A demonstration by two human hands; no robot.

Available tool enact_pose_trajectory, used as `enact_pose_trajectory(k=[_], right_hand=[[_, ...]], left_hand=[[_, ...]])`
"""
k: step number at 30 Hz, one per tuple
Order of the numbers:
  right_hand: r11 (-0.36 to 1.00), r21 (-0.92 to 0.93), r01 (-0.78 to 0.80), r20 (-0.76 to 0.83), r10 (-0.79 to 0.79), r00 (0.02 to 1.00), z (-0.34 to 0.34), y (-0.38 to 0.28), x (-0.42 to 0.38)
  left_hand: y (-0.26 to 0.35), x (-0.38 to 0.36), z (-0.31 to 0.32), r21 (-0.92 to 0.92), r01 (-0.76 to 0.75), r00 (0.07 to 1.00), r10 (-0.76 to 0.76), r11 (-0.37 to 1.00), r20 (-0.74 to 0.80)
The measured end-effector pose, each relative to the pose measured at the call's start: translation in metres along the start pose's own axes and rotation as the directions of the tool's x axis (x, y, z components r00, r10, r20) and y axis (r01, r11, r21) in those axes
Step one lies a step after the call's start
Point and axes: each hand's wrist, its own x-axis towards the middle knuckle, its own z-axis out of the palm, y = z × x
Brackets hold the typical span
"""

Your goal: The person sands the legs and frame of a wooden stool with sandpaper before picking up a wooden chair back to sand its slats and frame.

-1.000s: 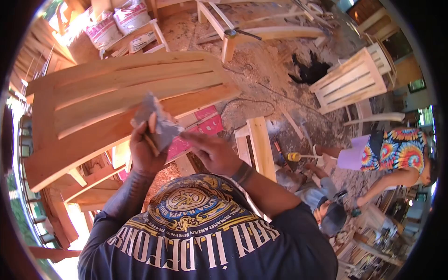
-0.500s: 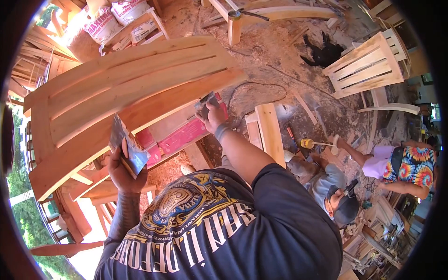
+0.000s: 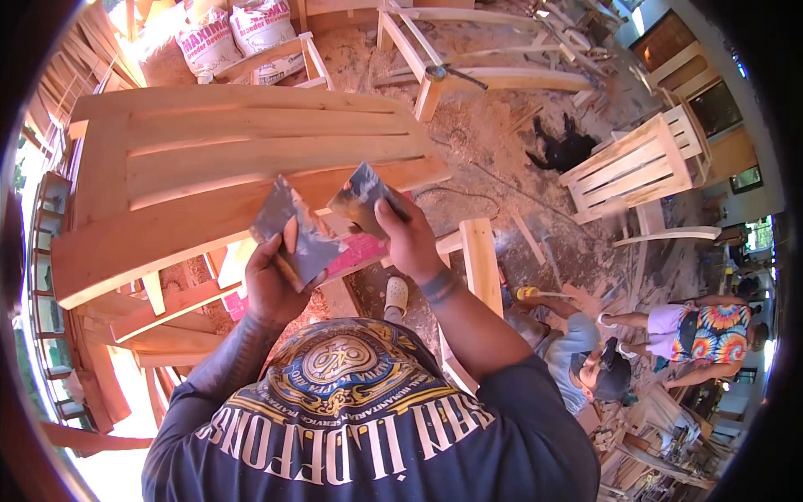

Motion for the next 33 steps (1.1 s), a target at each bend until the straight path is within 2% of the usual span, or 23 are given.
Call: enact_pose_trajectory(k=[1,2,5,6,7,9,10,14,17,18,21,24,27,28,30,31,32,33], right_hand=[[0.994,-0.097,0.050,0.029,-0.048,0.998,0.012,-0.010,-0.012],[0.847,-0.490,0.206,0.139,-0.157,0.978,0.019,-0.021,-0.023],[0.582,-0.744,0.328,0.201,-0.273,0.941,0.058,-0.020,-0.053],[0.521,-0.799,0.301,0.175,-0.277,0.945,0.067,-0.020,-0.061],[0.469,-0.844,0.261,0.167,-0.232,0.958,0.071,-0.018,-0.066],[0.360,-0.916,0.175,0.132,-0.141,0.981,0.069,-0.013,-0.076],[0.284,-0.951,0.125,0.134,0.015,0.991,0.063,-0.015,-0.078],[0.183,-0.955,0.233,0.198,-0.192,0.961,0.060,-0.028,-0.091],[-0.083,-0.902,0.423,0.431,-0.146,0.890,0.061,-0.062,-0.083],[-0.071,-0.911,0.406,0.411,-0.080,0.908,0.067,-0.070,-0.080],[-0.166,-0.881,0.442,0.440,0.056,0.896,0.055,-0.066,-0.071],[-0.119,-0.900,0.420,0.418,0.047,0.907,0.028,-0.066,-0.060],[-0.057,-0.913,0.405,0.403,0.043,0.914,-0.006,-0.073,-0.042],[-0.034,-0.915,0.403,0.401,0.038,0.915,-0.021,-0.075,-0.035],[0.065,-0.939,0.339,0.345,0.151,0.927,-0.052,-0.079,-0.021],[0.112,-0.948,0.299,0.317,0.208,0.925,-0.070,-0.080,-0.015],[0.261,-0.954,0.146,0.209,0.232,0.950,-0.095,-0.075,-0.007],[0.397,-0.918,-0.015,0.104,0.275,0.956,-0.128,-0.066,0.003]], left_hand=[[0.002,-0.002,0.004,0.001,0.013,0.999,-0.013,1.000,-0.031],[0.004,-0.004,0.006,-0.033,0.023,1.000,-0.023,0.999,-0.016],[0.008,-0.004,0.000,-0.029,0.022,1.000,-0.021,0.999,0.023],[0.008,-0.002,-0.002,-0.018,-0.033,0.991,0.035,0.999,0.130],[0.009,-0.001,-0.007,-0.016,-0.038,0.989,0.040,0.999,0.143],[0.015,0.000,-0.016,-0.008,-0.045,0.985,0.046,0.999,0.164],[0.019,0.001,-0.019,0.019,-0.053,0.988,0.050,0.998,0.143],[0.033,-0.001,-0.017,0.203,-0.050,0.994,0.028,0.978,0.109],[0.027,0.002,-0.020,0.352,-0.019,0.993,-0.025,0.936,0.118],[0.023,0.006,-0.020,0.397,-0.011,0.991,-0.043,0.918,0.127],[0.010,0.018,-0.011,0.471,-0.099,0.980,0.003,0.877,0.201],[-0.005,0.047,-0.003,0.375,-0.051,0.990,-0.004,0.926,0.144],[-0.024,0.088,0.004,0.514,-0.092,0.988,0.144,0.853,-0.062],[-0.028,0.102,0.010,0.486,-0.140,0.982,0.183,0.863,-0.041],[-0.033,0.129,0.021,0.430,-0.236,0.965,0.261,0.872,0.000],[-0.027,0.134,0.030,0.709,-0.324,0.916,0.396,0.626,0.069],[-0.016,0.135,0.042,0.890,-0.354,0.855,0.484,0.289,0.183],[-0.010,0.141,0.046,0.919,-0.355,0.828,0.515,0.173,0.223]])
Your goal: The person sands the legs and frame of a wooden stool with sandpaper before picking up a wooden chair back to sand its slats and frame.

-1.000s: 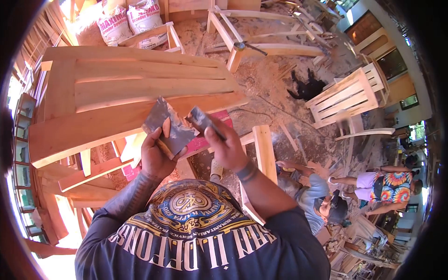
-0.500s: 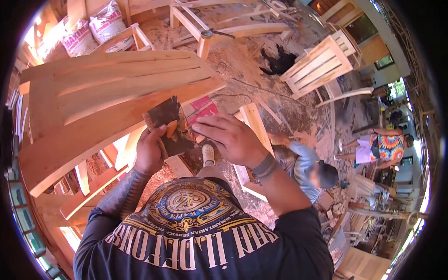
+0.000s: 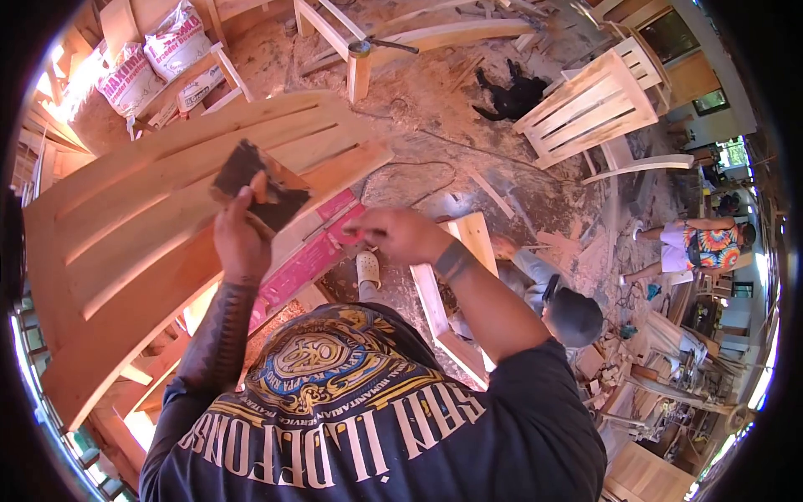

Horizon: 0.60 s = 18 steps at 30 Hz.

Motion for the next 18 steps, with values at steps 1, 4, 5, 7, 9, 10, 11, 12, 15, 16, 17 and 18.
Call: enact_pose_trajectory(k=[1,4,5,7,9,10,11,12,15,16,17,18], right_hand=[[0.977,0.179,-0.117,0.021,0.115,0.993,-0.007,0.038,0.009],[0.901,0.365,-0.233,-0.139,0.300,0.944,-0.026,0.160,0.045],[0.887,0.317,-0.336,-0.172,0.402,0.899,-0.033,0.194,0.060],[0.932,0.232,-0.278,-0.213,0.327,0.921,-0.040,0.267,0.095],[0.944,0.131,-0.302,-0.224,0.325,0.919,-0.049,0.314,0.125],[0.934,0.074,-0.350,-0.216,0.357,0.909,-0.052,0.329,0.141],[0.920,0.016,-0.392,-0.208,0.387,0.898,-0.052,0.344,0.155],[0.921,-0.064,-0.385,-0.212,0.364,0.907,-0.053,0.357,0.169],[0.892,-0.226,-0.391,-0.152,0.364,0.919,-0.065,0.359,0.196],[0.894,-0.262,-0.365,-0.136,0.340,0.931,-0.064,0.362,0.201],[0.893,-0.298,-0.337,-0.122,0.315,0.941,-0.065,0.365,0.207],[0.890,-0.334,-0.309,-0.109,0.289,0.951,-0.063,0.371,0.211]], left_hand=[[0.003,0.008,-0.001,0.109,-0.049,0.998,0.051,0.993,-0.024],[-0.009,0.020,-0.009,-0.291,0.096,0.982,-0.138,0.952,-0.126],[-0.015,0.021,-0.014,-0.417,0.132,0.968,-0.209,0.899,-0.143],[-0.031,0.016,-0.024,-0.465,0.144,0.957,-0.242,0.874,-0.159],[-0.039,0.003,-0.030,-0.416,0.155,0.960,-0.236,0.896,-0.151],[-0.030,0.001,-0.025,-0.441,0.184,0.953,-0.269,0.879,-0.139],[-0.017,-0.004,-0.020,-0.556,0.249,0.925,-0.365,0.793,-0.106],[-0.007,-0.007,-0.015,-0.660,0.301,0.889,-0.453,0.688,-0.066],[-0.013,-0.024,-0.015,-0.588,0.376,0.874,-0.485,0.716,-0.032],[-0.011,-0.026,-0.011,-0.589,0.384,0.861,-0.506,0.711,-0.050],[-0.011,-0.027,-0.010,-0.587,0.393,0.871,-0.491,0.707,-0.008],[-0.012,-0.028,-0.008,-0.592,0.402,0.861,-0.508,0.698,-0.014]])
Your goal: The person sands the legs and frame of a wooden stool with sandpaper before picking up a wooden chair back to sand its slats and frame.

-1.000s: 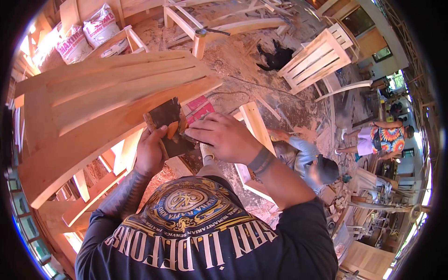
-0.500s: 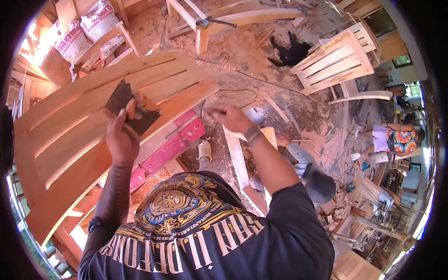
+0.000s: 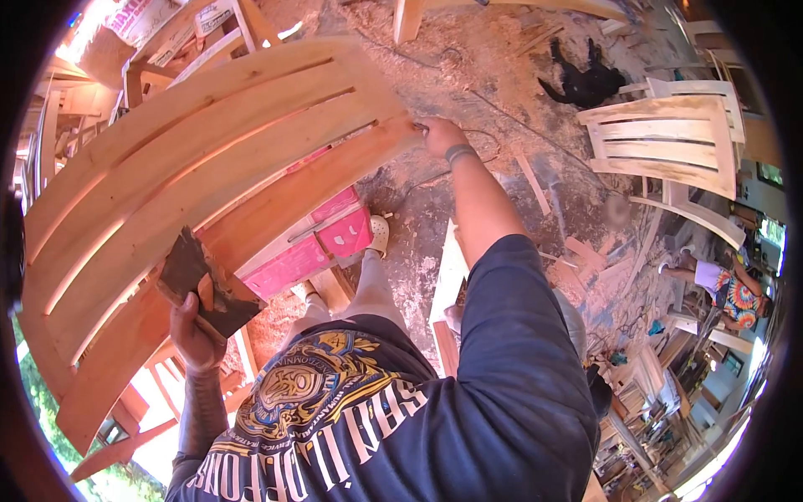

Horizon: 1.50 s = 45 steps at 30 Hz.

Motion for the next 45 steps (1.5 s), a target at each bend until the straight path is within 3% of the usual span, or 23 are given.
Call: enact_pose_trajectory(k=[3,6,9,12,18,21,25,28,29,32,34,36,42,45], right_hand=[[0.999,0.050,-0.003,-0.010,0.004,1.000,0.017,0.006,0.006],[0.985,0.147,0.089,-0.098,-0.075,0.992,0.035,0.013,0.003],[0.976,0.215,0.040,-0.090,-0.021,0.996,0.047,0.010,-0.001],[0.986,0.165,-0.037,-0.010,0.039,0.999,0.037,-0.018,-0.014],[0.982,0.186,-0.030,-0.021,0.034,0.999,0.047,-0.054,-0.041],[0.986,0.155,0.067,-0.128,-0.047,0.991,0.061,-0.070,-0.058],[0.985,0.164,0.051,-0.141,-0.028,0.990,0.050,-0.113,-0.090],[0.970,0.201,0.139,-0.029,-0.136,0.990,0.034,-0.122,-0.100],[0.951,0.306,0.046,0.120,-0.086,0.989,0.023,-0.118,-0.095],[0.922,0.382,0.068,0.142,-0.131,0.981,0.012,-0.056,-0.052],[0.985,0.164,-0.045,0.056,0.037,0.998,-0.023,-0.045,-0.042],[0.997,0.040,-0.072,0.064,0.069,0.996,-0.027,-0.026,-0.029],[0.992,-0.034,0.125,0.003,-0.125,0.992,0.013,0.014,0.001],[0.982,0.017,0.189,-0.119,-0.186,0.975,0.029,0.017,-0.013]], left_hand=[[-0.007,-0.003,-0.003,0.004,0.036,0.999,-0.035,0.999,-0.033],[-0.007,-0.003,-0.004,0.025,0.070,0.997,-0.070,0.997,-0.023],[-0.003,0.004,-0.002,0.005,0.030,0.999,-0.030,1.000,0.023],[-0.003,0.007,-0.012,0.003,0.005,0.998,-0.005,1.000,0.070],[0.005,0.008,-0.007,-0.010,-0.012,0.997,0.013,1.000,0.081],[0.004,0.010,-0.009,-0.027,-0.012,0.998,0.014,1.000,0.064],[0.006,0.011,-0.010,-0.051,0.014,0.997,-0.010,0.999,0.071],[0.008,0.014,-0.001,-0.058,0.013,0.996,-0.008,0.998,0.084],[0.006,0.015,-0.005,-0.049,0.014,0.995,-0.009,0.999,0.101],[0.010,0.015,-0.002,-0.044,0.021,0.987,-0.014,0.999,0.163],[0.011,0.012,0.008,-0.050,0.024,0.991,-0.017,0.998,0.131],[0.007,0.010,0.020,-0.048,0.030,0.999,-0.028,0.998,0.032],[-0.009,0.002,-0.006,-0.024,0.102,0.986,-0.098,0.995,0.135],[-0.010,0.000,-0.005,0.011,0.094,0.993,-0.094,0.996,0.076]])
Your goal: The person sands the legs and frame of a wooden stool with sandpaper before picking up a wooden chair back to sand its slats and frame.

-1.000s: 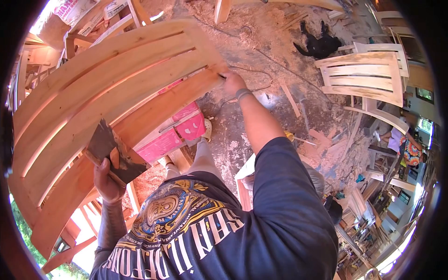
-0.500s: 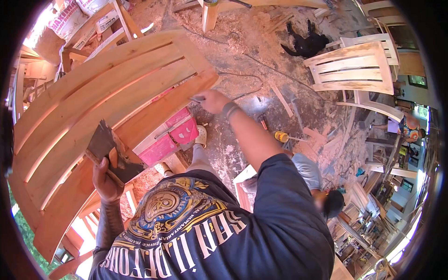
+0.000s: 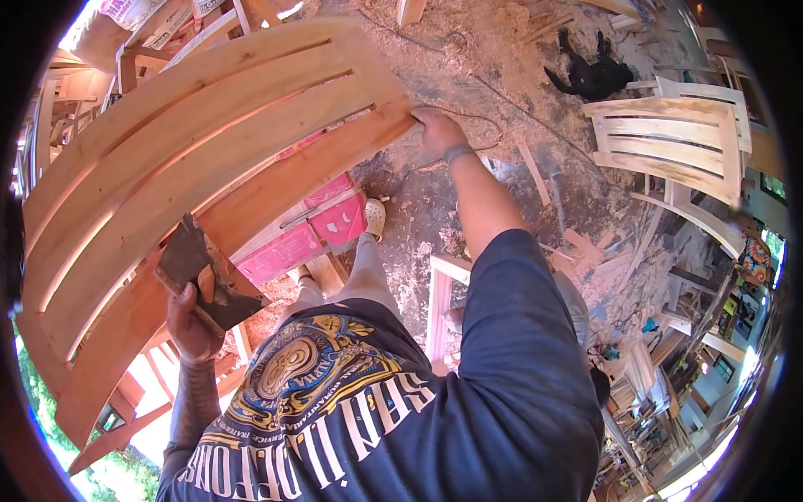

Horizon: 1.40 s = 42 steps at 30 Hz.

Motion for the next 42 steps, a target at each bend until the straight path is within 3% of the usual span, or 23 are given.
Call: enact_pose_trajectory(k=[3,6,12,15,18,21,24,26,30,39,42], right_hand=[[0.989,-0.010,-0.146,0.043,0.146,0.988,0.009,-0.012,-0.016],[0.993,0.032,-0.112,-0.075,0.114,0.991,0.020,-0.021,-0.024],[0.985,-0.003,-0.175,-0.033,0.175,0.984,0.009,-0.065,-0.037],[0.968,0.110,-0.226,0.243,0.194,0.950,-0.030,-0.069,-0.022],[0.964,0.123,-0.237,0.143,0.219,0.965,-0.050,-0.044,0.002],[0.956,-0.040,-0.290,0.257,0.290,0.922,-0.044,-0.017,0.025],[0.973,-0.060,-0.224,0.208,0.232,0.950,-0.007,0.009,0.035],[0.966,0.067,-0.249,0.197,0.232,0.952,0.010,0.013,0.029],[0.952,0.170,-0.254,0.178,0.224,0.958,0.013,-0.020,0.020],[0.949,0.131,-0.285,0.226,0.252,0.941,0.009,-0.114,-0.010],[0.966,0.131,-0.223,0.201,0.194,0.960,0.010,-0.141,-0.025]], left_hand=[[0.006,0.000,0.014,-0.014,-0.022,0.999,0.022,1.000,0.025],[0.006,0.002,0.014,-0.016,-0.017,0.999,0.017,1.000,0.040],[0.005,0.005,0.011,-0.035,-0.017,0.989,0.022,0.999,0.146],[0.006,0.003,0.022,-0.010,-0.003,0.995,0.004,1.000,0.097],[0.003,0.000,0.018,-0.002,0.002,0.997,-0.001,1.000,0.075],[-0.001,0.001,0.012,-0.039,0.022,0.996,-0.019,0.999,0.084],[-0.004,-0.005,0.018,-0.033,0.007,1.000,-0.007,0.999,0.009],[-0.004,-0.007,0.014,-0.029,0.023,1.000,-0.023,0.999,-0.002],[0.000,-0.004,0.017,-0.064,0.008,0.999,-0.005,0.998,0.039],[0.005,0.002,0.009,-0.139,-0.044,0.993,0.059,0.989,0.105],[0.003,0.003,-0.005,-0.150,-0.032,0.989,0.053,0.988,0.141]])
